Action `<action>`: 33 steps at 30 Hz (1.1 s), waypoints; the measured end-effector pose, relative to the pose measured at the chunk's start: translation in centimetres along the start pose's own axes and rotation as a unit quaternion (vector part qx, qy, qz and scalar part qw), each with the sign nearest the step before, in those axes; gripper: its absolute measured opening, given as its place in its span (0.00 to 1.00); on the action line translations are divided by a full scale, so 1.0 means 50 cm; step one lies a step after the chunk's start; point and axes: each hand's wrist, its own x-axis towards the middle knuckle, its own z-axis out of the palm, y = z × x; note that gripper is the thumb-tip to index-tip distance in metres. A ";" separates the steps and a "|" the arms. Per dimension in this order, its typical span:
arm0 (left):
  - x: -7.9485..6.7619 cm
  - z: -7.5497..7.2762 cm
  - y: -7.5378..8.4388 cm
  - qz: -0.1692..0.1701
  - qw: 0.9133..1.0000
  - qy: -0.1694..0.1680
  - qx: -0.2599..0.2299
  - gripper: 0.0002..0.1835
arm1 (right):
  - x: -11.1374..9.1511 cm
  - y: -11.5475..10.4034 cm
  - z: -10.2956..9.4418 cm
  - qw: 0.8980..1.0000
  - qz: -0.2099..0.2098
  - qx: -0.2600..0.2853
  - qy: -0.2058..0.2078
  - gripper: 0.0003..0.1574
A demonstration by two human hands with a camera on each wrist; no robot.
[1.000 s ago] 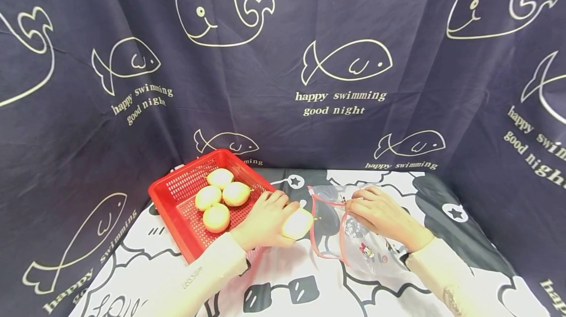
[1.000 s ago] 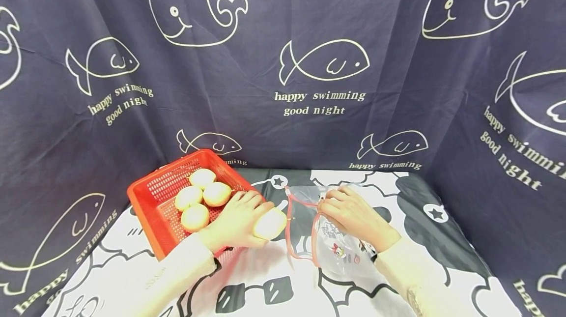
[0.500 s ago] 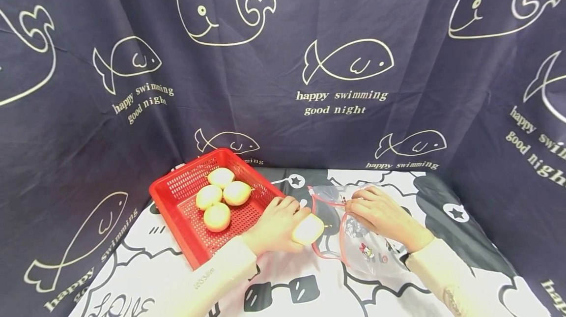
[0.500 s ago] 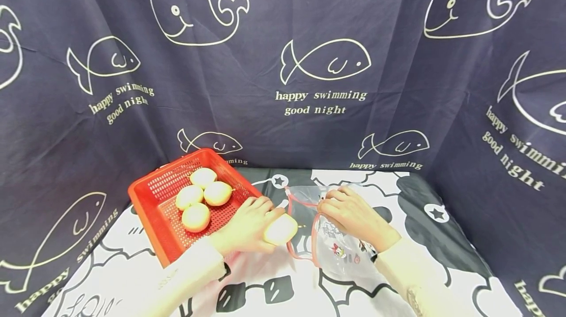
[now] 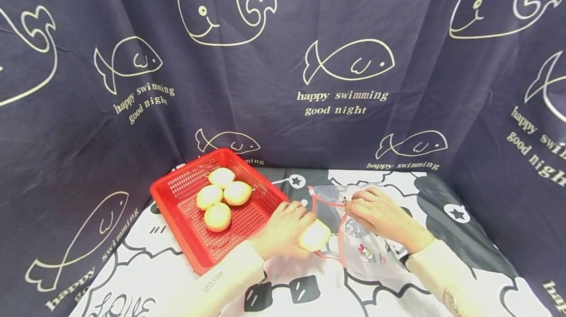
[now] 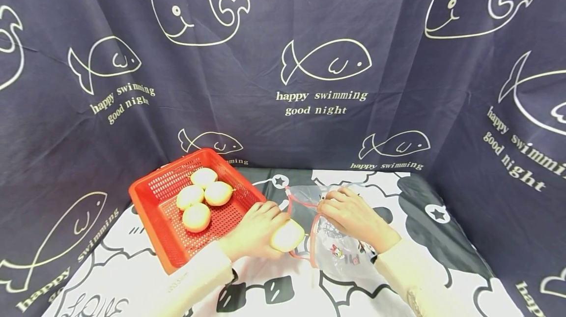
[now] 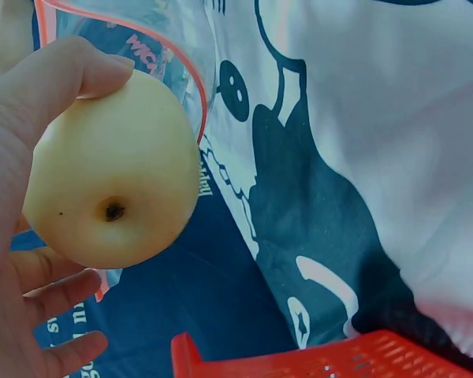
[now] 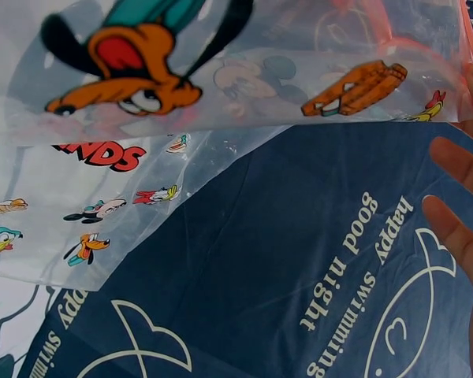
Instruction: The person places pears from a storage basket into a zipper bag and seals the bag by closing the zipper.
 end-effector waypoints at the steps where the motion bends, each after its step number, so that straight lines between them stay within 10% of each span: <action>1: 0.001 0.001 0.001 0.001 1.000 0.002 -0.002 0.35 | 0.000 0.000 0.000 1.000 0.000 0.000 0.000 0.22; 33: 0.026 0.065 0.029 -0.023 0.998 0.048 -0.014 0.39 | -0.001 -0.008 0.005 1.000 0.002 0.011 0.001 0.22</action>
